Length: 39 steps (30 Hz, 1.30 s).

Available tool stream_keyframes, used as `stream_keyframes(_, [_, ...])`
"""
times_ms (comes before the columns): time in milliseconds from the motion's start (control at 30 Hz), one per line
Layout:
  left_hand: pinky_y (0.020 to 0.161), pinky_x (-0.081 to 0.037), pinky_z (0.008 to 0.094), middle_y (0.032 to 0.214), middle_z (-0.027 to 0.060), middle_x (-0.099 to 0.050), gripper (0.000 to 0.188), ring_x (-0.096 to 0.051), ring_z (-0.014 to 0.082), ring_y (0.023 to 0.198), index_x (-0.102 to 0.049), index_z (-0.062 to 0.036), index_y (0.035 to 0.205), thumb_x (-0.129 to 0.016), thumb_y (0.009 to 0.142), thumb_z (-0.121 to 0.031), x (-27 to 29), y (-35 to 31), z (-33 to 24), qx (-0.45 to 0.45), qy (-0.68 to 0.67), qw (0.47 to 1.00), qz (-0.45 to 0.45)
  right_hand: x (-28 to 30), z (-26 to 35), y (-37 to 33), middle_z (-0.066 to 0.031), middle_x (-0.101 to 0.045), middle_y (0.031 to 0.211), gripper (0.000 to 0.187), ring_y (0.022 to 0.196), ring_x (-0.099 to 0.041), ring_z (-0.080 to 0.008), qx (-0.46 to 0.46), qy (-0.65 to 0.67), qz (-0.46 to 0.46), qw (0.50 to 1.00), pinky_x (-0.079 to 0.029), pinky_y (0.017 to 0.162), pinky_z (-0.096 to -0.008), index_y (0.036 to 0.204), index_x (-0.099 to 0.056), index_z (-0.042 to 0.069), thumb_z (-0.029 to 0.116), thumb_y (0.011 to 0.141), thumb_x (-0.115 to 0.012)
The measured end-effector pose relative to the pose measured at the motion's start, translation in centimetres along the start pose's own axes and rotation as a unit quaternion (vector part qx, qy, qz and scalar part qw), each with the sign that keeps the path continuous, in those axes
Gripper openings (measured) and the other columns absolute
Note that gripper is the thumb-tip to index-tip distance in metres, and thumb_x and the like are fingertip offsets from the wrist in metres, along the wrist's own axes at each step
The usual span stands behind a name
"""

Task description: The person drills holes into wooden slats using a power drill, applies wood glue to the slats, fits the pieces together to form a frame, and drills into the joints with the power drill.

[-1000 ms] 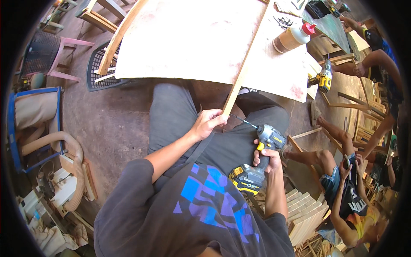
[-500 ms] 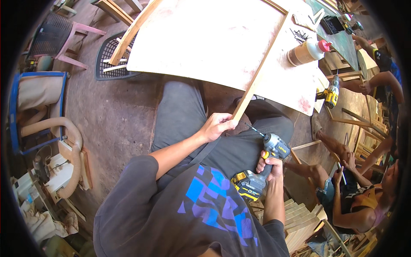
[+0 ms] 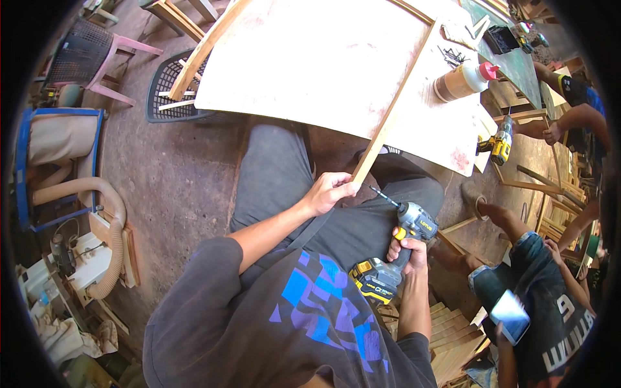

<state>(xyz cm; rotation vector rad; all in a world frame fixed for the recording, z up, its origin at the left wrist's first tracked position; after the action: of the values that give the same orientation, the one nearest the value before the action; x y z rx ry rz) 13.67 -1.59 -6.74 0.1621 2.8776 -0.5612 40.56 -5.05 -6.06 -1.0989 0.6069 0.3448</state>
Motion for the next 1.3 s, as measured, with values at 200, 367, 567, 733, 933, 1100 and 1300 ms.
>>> stream_keyframes(200, [0.08, -0.047, 0.0257, 0.089, 0.0055, -0.07, 0.051, -0.062, 0.0104, 0.087, -0.071, 0.0034, 0.107, -0.065, 0.094, -0.045, 0.4, -0.2, -0.1, 0.002, 0.003, 1.0, -0.002, -0.1, -0.3, 0.3, -0.0076, -0.055, 0.067, 0.039, 0.056, -0.055, -0.023, -0.007, 0.001, 0.023, 1.0, -0.048, 0.056, -0.0396, 0.112, -0.059, 0.005, 0.017, 0.076, -0.068])
stream_keyframes(367, [0.08, -0.048, 0.0262, 0.089, 0.0059, -0.07, 0.049, -0.063, 0.0104, 0.088, -0.071, 0.0034, 0.107, -0.064, 0.095, -0.043, 0.1, -0.1, -0.9, -0.011, 0.026, 0.999, 0.021, -0.9, 0.2, -0.8, -0.0123, -0.06, 0.068, 0.045, 0.055, -0.058, -0.0252, -0.009, 0.044, 0.017, 0.999, -0.051, 0.057, -0.0401, 0.119, -0.062, 0.0, 0.013, 0.076, -0.068])
stream_keyframes(567, [0.085, -0.049, 0.0272, 0.094, 0.0063, -0.07, 0.044, -0.064, 0.0117, 0.089, -0.068, 0.0057, 0.115, -0.062, 0.099, -0.035, 3.2, -1.2, 0.5, -0.001, -0.072, 0.997, -0.021, -1.6, 2.6, -3.0, -0.0129, -0.06, 0.066, 0.056, 0.054, -0.059, -0.0251, 0.105, 0.036, -0.043, 0.993, -0.05, 0.055, -0.0403, 0.123, -0.059, -0.001, 0.015, 0.071, -0.071])
stream_keyframes(733, [0.086, -0.049, 0.0264, 0.095, 0.0058, -0.069, 0.042, -0.063, 0.0111, 0.091, -0.063, 0.004, 0.122, -0.062, 0.1, -0.032, 0.4, -1.0, 1.0, -0.013, -0.138, 0.988, -0.072, -6.2, 12.9, -9.0, -0.0133, -0.063, 0.074, 0.054, 0.059, -0.06, -0.0208, 0.395, -0.108, -0.163, 0.898, -0.051, 0.059, -0.0333, 0.127, -0.056, -0.003, 0.011, 0.076, -0.069])
stream_keyframes(933, [0.089, -0.05, 0.028, 0.096, 0.0053, -0.067, 0.039, -0.063, 0.0115, 0.093, -0.063, 0.0028, 0.119, -0.058, 0.103, -0.033, -1.2, 1.3, 0.8, -0.017, -0.173, 0.979, -0.106, -8.5, 23.0, -7.3, -0.0035, -0.063, 0.084, 0.036, 0.068, -0.06, -0.0129, 0.621, -0.103, -0.281, 0.725, -0.049, 0.064, -0.0282, 0.115, -0.065, -0.001, 0.004, 0.081, -0.072])
stream_keyframes(1100, [0.084, -0.049, 0.0262, 0.095, 0.0048, -0.066, 0.041, -0.062, 0.0106, 0.089, -0.065, 0.001, 0.116, -0.056, 0.104, -0.038, -1.6, 3.1, 0.5, -0.02, -0.08, 0.99, -0.111, -5.8, 28.4, -1.7, -0.0048, -0.065, 0.094, 0.032, 0.079, -0.064, -0.0176, 0.705, -0.157, -0.368, 0.585, -0.052, 0.073, -0.0316, 0.113, -0.065, 0.001, 0.008, 0.084, -0.076])
stream_keyframes(1300, [0.068, -0.046, 0.0234, 0.087, 0.0022, -0.066, 0.027, -0.058, 0.0082, 0.076, -0.071, -0.0009, 0.104, -0.064, 0.098, -0.027, 4.7, -1.9, 0.0, -0.055, 0.025, 0.981, -0.182, -8.4, 29.2, 3.3, -0.0142, -0.069, 0.115, 0.038, 0.105, -0.066, -0.0283, 0.721, -0.263, -0.385, 0.512, -0.049, 0.095, -0.0406, 0.118, -0.066, 0.002, 0.019, 0.086, -0.078])
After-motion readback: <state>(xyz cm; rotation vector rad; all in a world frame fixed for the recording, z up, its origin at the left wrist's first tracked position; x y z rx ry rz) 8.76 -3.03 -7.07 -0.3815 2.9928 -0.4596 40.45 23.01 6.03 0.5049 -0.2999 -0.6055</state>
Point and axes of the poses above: each hand's wrist, its own y-axis towards the middle knuckle, its own x-axis out of the back of the hand, z = x × y, the point moved 8 cm from there along y, towards the middle knuckle
